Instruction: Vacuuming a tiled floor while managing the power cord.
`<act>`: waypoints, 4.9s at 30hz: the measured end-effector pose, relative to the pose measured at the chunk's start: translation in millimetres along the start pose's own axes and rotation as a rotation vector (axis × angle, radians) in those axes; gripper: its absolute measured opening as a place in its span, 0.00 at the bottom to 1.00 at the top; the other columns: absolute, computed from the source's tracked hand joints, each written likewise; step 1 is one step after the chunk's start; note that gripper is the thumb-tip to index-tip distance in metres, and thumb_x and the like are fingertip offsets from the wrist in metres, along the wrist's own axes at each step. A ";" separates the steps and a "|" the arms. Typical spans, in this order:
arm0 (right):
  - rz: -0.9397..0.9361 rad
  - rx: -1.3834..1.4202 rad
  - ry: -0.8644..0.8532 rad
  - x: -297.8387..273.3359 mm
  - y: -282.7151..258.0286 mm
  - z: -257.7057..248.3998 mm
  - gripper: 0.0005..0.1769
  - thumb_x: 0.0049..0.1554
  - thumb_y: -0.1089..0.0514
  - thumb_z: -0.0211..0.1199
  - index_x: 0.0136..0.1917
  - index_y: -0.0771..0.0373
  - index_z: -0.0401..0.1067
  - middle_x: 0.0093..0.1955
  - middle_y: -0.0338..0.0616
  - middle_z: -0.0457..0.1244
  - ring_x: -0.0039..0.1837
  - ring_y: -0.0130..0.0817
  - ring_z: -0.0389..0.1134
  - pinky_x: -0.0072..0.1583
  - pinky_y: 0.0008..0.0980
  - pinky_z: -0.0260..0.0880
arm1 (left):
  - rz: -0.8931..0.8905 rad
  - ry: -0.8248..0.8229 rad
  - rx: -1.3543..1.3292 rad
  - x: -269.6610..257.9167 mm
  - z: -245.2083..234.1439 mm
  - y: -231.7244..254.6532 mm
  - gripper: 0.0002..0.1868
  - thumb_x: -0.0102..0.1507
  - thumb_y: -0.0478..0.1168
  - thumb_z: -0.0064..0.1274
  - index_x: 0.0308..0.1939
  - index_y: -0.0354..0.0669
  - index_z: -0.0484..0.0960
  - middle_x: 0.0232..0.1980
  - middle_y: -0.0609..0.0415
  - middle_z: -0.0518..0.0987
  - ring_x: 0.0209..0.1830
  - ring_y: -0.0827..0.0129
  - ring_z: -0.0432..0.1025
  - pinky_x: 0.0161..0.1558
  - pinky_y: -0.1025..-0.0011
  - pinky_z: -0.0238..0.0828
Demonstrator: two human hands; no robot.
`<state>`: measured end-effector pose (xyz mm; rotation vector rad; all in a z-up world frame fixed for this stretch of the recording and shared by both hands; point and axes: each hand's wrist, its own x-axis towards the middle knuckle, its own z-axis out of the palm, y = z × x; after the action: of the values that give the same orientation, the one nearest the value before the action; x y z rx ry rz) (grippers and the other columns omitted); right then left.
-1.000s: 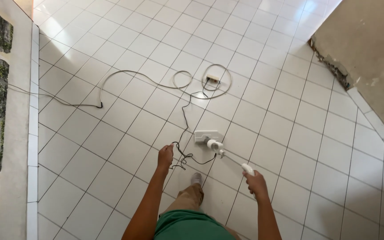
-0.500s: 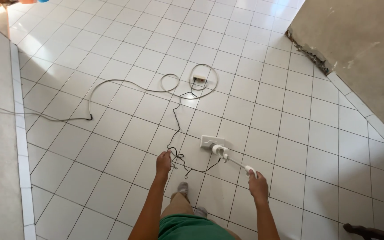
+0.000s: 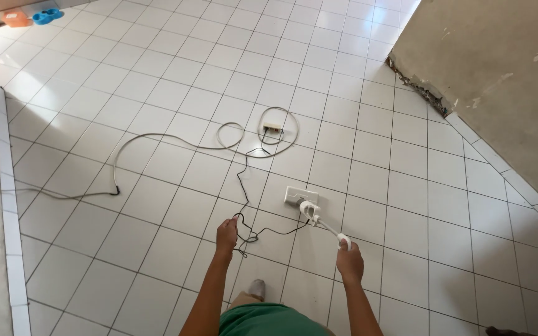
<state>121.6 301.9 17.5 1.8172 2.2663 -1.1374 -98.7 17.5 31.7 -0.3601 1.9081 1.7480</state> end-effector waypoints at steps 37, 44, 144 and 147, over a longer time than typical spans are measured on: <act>-0.074 -0.195 -0.048 413.4 -326.1 -64.7 0.34 0.66 0.36 0.43 0.75 0.59 0.58 0.53 0.58 0.71 0.54 0.54 0.73 0.55 0.51 0.74 | 0.006 0.082 -0.047 347.9 208.5 234.0 0.21 0.69 0.49 0.47 0.24 0.49 0.63 0.18 0.64 0.58 0.15 0.77 0.49 0.19 0.72 0.45; -0.106 -0.184 -0.118 479.7 -383.1 -75.8 0.30 0.66 0.38 0.44 0.71 0.60 0.61 0.47 0.55 0.70 0.39 0.45 0.74 0.44 0.44 0.74 | 0.034 0.075 -0.113 410.4 248.4 270.1 0.21 0.70 0.50 0.47 0.24 0.49 0.63 0.18 0.64 0.57 0.14 0.78 0.49 0.18 0.73 0.44; -1.024 -0.836 -0.975 1033.8 -1196.2 96.2 0.31 0.64 0.30 0.48 0.56 0.60 0.66 0.32 0.43 0.61 0.29 0.32 0.59 0.31 0.37 0.60 | -0.148 1.138 -0.912 819.5 528.7 556.3 0.20 0.69 0.51 0.47 0.27 0.49 0.64 0.19 0.63 0.58 0.13 0.77 0.47 0.17 0.73 0.40; -0.918 -0.784 -1.002 1023.3 -1193.4 110.3 0.28 0.62 0.32 0.49 0.62 0.53 0.64 0.32 0.44 0.60 0.28 0.34 0.58 0.31 0.38 0.59 | -0.065 1.170 -0.964 831.0 539.4 550.1 0.19 0.70 0.51 0.47 0.27 0.50 0.64 0.19 0.65 0.59 0.13 0.78 0.49 0.17 0.74 0.41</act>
<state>-1271.7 1033.4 102.5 -0.1429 2.2330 -0.6835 -969.4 742.6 29.5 -2.1158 1.3425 2.5744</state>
